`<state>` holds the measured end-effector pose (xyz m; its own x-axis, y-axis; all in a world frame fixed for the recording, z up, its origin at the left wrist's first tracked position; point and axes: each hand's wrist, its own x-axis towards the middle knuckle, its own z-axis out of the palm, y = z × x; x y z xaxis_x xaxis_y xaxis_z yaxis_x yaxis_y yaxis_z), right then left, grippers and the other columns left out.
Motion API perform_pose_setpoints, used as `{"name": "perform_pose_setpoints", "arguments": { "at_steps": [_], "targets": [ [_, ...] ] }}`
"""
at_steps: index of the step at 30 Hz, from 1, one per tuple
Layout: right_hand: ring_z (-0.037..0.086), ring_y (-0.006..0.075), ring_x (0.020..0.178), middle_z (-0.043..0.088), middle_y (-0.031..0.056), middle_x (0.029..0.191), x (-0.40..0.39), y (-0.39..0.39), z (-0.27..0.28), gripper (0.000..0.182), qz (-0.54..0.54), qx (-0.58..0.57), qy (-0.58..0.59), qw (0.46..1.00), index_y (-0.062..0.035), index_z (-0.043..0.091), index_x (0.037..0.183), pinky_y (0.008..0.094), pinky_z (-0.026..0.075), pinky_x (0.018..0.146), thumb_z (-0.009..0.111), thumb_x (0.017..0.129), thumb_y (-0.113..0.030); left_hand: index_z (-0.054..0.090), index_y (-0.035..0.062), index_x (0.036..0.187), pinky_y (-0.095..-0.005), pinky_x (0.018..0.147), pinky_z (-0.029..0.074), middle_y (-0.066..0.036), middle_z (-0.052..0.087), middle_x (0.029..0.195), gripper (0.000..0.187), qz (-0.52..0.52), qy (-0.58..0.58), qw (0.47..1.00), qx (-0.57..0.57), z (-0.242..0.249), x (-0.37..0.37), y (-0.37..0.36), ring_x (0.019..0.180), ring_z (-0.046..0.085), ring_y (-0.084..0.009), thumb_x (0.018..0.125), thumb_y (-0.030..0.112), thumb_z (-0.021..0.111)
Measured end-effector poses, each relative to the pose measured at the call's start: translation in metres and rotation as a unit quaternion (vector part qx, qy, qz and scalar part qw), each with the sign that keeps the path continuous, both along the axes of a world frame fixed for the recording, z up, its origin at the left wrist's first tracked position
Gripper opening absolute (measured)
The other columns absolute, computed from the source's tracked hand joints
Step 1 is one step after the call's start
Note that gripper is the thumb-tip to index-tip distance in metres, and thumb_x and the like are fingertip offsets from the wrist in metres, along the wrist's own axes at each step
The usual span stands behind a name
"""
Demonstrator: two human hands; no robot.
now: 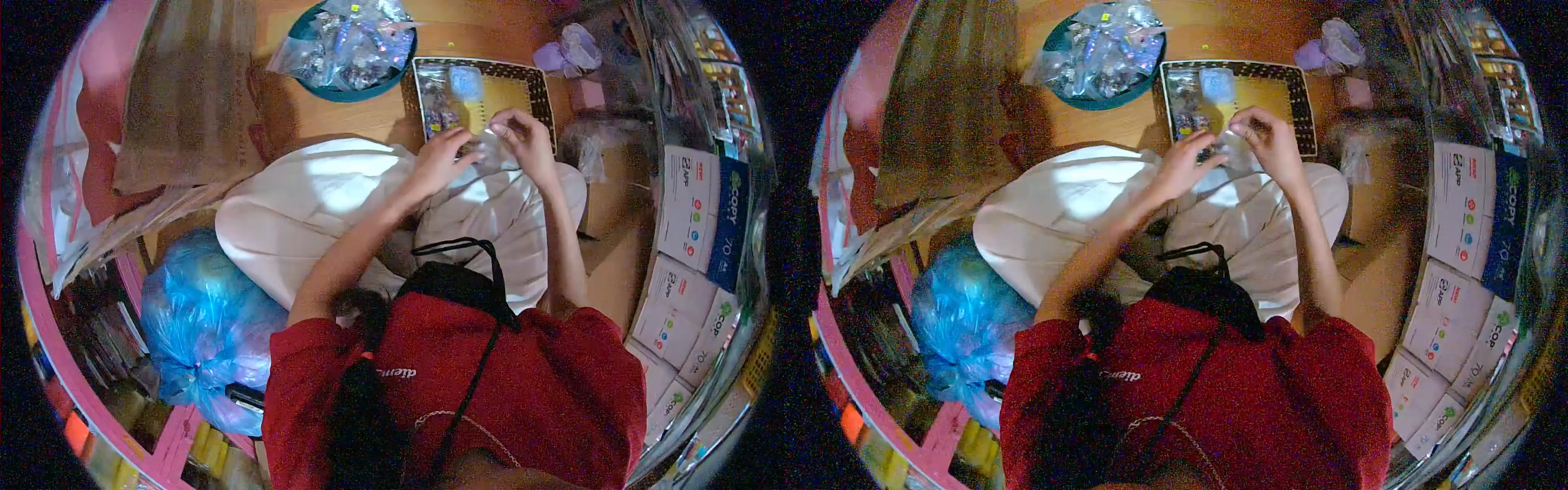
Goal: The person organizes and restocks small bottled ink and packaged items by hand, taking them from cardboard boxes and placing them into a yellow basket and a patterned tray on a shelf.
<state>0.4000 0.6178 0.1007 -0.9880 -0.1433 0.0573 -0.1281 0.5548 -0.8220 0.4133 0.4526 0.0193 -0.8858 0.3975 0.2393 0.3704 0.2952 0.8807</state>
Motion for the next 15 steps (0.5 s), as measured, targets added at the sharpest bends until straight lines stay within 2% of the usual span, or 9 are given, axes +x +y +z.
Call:
{"name": "perform_pose_setpoints", "arguments": {
  "at_steps": [2,4,5,6,9,10,13,14,15],
  "targets": [
    [0.057,0.0132,0.084,0.061,0.0079,0.09,0.006,0.012,-0.017,0.025,-0.077,-0.05,0.016,0.996,0.0013,0.057,0.098,0.0258,0.044,0.077,0.061,0.081,-0.016,0.059,0.0001,0.093,-0.0334,0.074,0.045,-0.016,0.06,0.092,0.034,0.007,-0.076,0.996,0.05,-0.013,-0.003,0.002,0.084,0.059,-0.0257,0.078,0.03,0.063],
    [0.056,0.0134,0.085,0.061,0.0104,0.094,0.014,0.017,-0.026,0.03,-0.099,-0.104,-0.061,0.988,0.0002,0.056,0.101,0.0265,0.044,0.078,0.063,0.079,-0.019,0.06,0.0002,0.087,-0.0312,0.068,0.045,-0.014,0.062,0.079,0.027,0.055,-0.09,0.99,0.094,-0.025,-0.006,0.008,0.075,0.061,-0.0226,0.078,0.025,0.064],
    [0.056,0.0135,0.086,0.06,0.0117,0.096,0.018,0.019,-0.033,0.032,-0.109,-0.131,-0.099,0.98,-0.0003,0.056,0.103,0.0268,0.044,0.078,0.064,0.079,-0.02,0.06,0.0003,0.088,-0.0323,0.067,0.045,-0.014,0.062,0.079,0.027,0.041,-0.102,0.991,0.077,-0.031,-0.006,0.01,0.075,0.061,-0.0239,0.078,0.026,0.063],
    [0.059,0.0145,0.078,0.062,0.0121,0.091,0.022,0.025,-0.052,0.041,-0.069,-0.076,-0.086,0.991,0.0008,0.052,0.108,0.0273,0.047,0.073,0.066,0.078,-0.024,0.059,0.0003,0.088,-0.0333,0.066,0.045,-0.014,0.062,0.079,0.028,0.026,-0.115,0.991,0.059,-0.027,-0.007,0.007,0.074,0.061,-0.0251,0.079,0.027,0.062],
    [0.06,0.0154,0.067,0.064,0.01,0.08,0.023,0.026,-0.066,0.042,-0.04,0.005,-0.167,0.985,0.0027,0.052,0.107,0.0276,0.049,0.066,0.066,0.077,-0.024,0.058,0.0012,0.091,-0.0369,0.068,0.045,-0.015,0.061,0.08,0.028,0.019,-0.084,0.996,-0.029,-0.013,-0.005,0.003,0.076,0.059,-0.0294,0.081,0.027,0.058],
    [0.06,0.016,0.058,0.062,0.0078,0.069,0.02,0.024,-0.072,0.039,-0.091,-0.042,-0.162,0.982,0.0029,0.056,0.101,0.0271,0.048,0.059,0.066,0.077,-0.025,0.057,0.0016,0.092,-0.0382,0.069,0.045,-0.015,0.061,0.081,0.027,0.023,-0.063,0.996,-0.064,-0.012,-0.003,0.003,0.076,0.058,-0.0309,0.082,0.027,0.056],
    [0.061,0.0205,0.063,0.061,0.012,0.069,-0.001,0.031,-0.077,0.037,-0.149,0.1,-0.163,0.97,0.0025,0.06,0.088,0.0309,0.048,0.059,0.066,0.075,-0.032,0.057,0.0036,0.092,-0.0407,0.074,0.045,-0.016,0.057,0.088,0.021,0.064,0.058,0.989,-0.124,-0.025,-0.004,0.005,0.082,0.056,-0.0316,0.081,0.02,0.052],
    [0.061,0.0278,0.069,0.061,0.0169,0.073,-0.012,0.045,-0.092,0.046,-0.062,0.172,-0.126,0.975,0.003,0.058,0.086,0.0365,0.047,0.062,0.067,0.072,-0.04,0.057,0.0037,0.093,-0.0405,0.075,0.044,-0.016,0.057,0.089,0.02,0.058,0.064,0.987,-0.133,-0.027,-0.005,0.006,0.083,0.056,-0.0314,0.08,0.019,0.052],
    [0.06,0.0294,0.071,0.061,0.0177,0.074,-0.017,0.045,-0.097,0.047,-0.072,0.2,-0.123,0.969,0.0028,0.058,0.082,0.0378,0.046,0.063,0.067,0.071,-0.042,0.057,0.0038,0.093,-0.0403,0.076,0.044,-0.015,0.057,0.089,0.02,0.053,0.07,0.986,-0.142,-0.028,-0.005,0.005,0.084,0.055,-0.0312,0.079,0.017,0.051]
  ]
}}
